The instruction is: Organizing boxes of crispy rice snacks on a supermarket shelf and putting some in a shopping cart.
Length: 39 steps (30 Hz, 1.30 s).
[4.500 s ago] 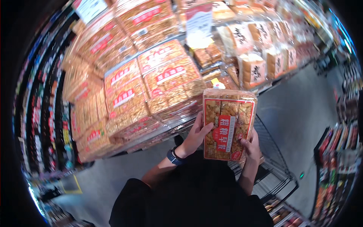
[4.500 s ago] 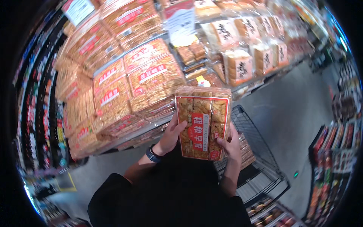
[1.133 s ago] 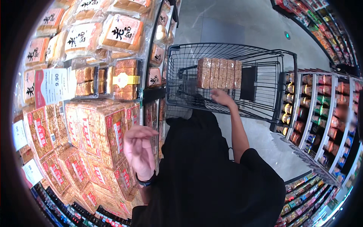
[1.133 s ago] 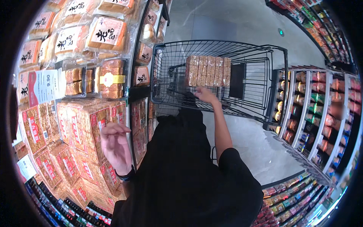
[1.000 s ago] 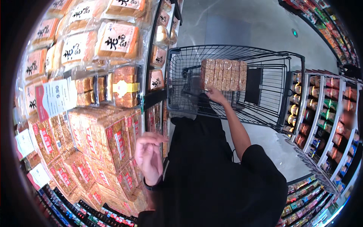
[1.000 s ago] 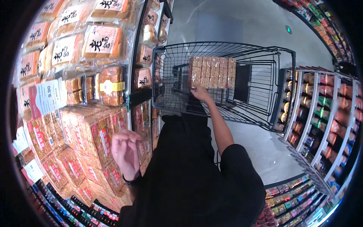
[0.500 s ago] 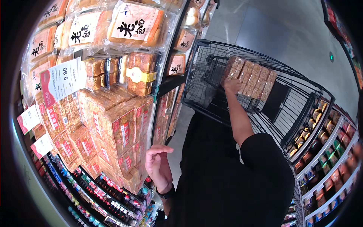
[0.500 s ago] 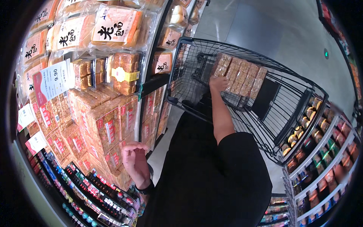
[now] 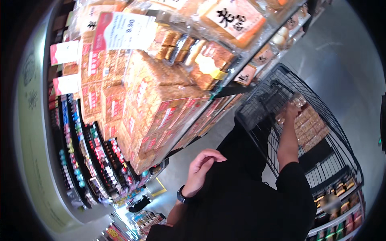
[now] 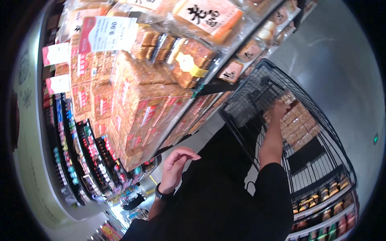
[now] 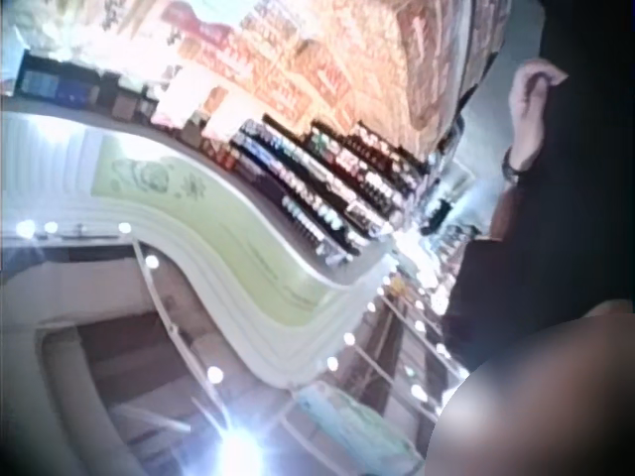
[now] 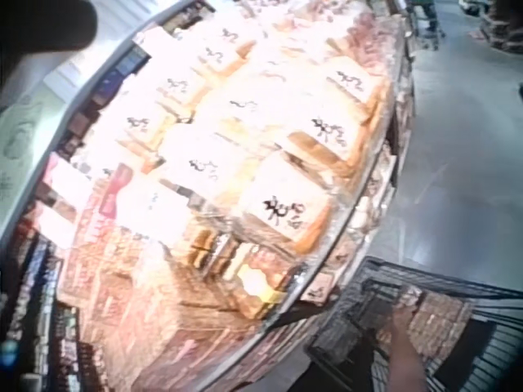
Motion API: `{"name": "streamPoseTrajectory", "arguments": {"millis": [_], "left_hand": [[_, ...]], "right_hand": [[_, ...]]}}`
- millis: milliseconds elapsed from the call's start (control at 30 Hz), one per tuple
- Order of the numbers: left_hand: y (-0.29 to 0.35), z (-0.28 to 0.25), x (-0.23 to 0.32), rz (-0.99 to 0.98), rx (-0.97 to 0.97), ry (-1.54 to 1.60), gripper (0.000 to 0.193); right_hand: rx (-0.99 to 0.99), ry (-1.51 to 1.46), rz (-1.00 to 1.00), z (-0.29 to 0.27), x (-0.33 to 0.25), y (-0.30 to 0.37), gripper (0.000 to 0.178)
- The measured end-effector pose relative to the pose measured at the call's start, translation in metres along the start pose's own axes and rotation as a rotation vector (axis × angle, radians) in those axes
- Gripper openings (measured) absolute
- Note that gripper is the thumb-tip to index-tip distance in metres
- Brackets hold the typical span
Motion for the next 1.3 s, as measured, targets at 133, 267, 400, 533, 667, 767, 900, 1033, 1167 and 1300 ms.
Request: {"name": "streamPoseTrajectory", "arguments": {"millis": [133,267,400,533,667,767,900,1033,1167,1300], "left_hand": [[-0.014,0.009,0.006,0.035,-0.127,0.01,0.023],[-0.029,0.018,0.007,0.069,-0.286,0.052,0.023],[-0.034,0.025,0.007,0.097,-0.35,0.076,0.023],[-0.04,0.03,0.006,0.107,-0.453,0.098,0.022],[-0.042,0.031,0.006,0.099,-0.523,0.109,0.021],[-0.042,0.028,0.005,0.088,-0.546,0.136,0.021],[-0.041,0.021,0.002,0.1,-0.52,0.147,0.021],[-0.039,0.007,-0.009,0.114,-0.412,0.262,0.026],[-0.027,-0.006,0.001,0.118,-0.363,0.394,0.051],[-0.01,-0.025,0.008,0.301,-0.33,0.439,0.073]], "right_hand": [[0.147,0.15,-0.089,-0.032,0.012,0.004,0.097],[0.137,-0.108,-0.289,-0.05,0.06,-0.014,0.077],[0.072,-0.503,-0.39,-0.06,0.058,0.037,0.075],[-0.049,-0.647,-0.338,-0.095,0.047,0.084,0.065],[-0.132,-0.546,-0.242,-0.142,0.032,0.126,0.056],[-0.223,-0.517,-0.206,-0.165,0.021,0.156,0.053],[-0.421,-0.592,-0.394,-0.183,-0.039,0.239,0.042],[-0.652,-0.592,-0.558,-0.179,-0.075,0.266,0.066],[-0.973,-0.612,-0.681,-0.129,-0.144,0.332,0.081],[-1.153,-0.651,-0.59,-0.07,-0.207,0.43,0.067]]}}
Point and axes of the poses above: each hand's wrist, its own y-axis away from the middle knuckle, its own z-axis out of the palm, x = y × z, the point moved 6 cm from there along -y, towards the middle knuckle, and after that the axes turned 10 degrees about -x, right-handed, at the moved point
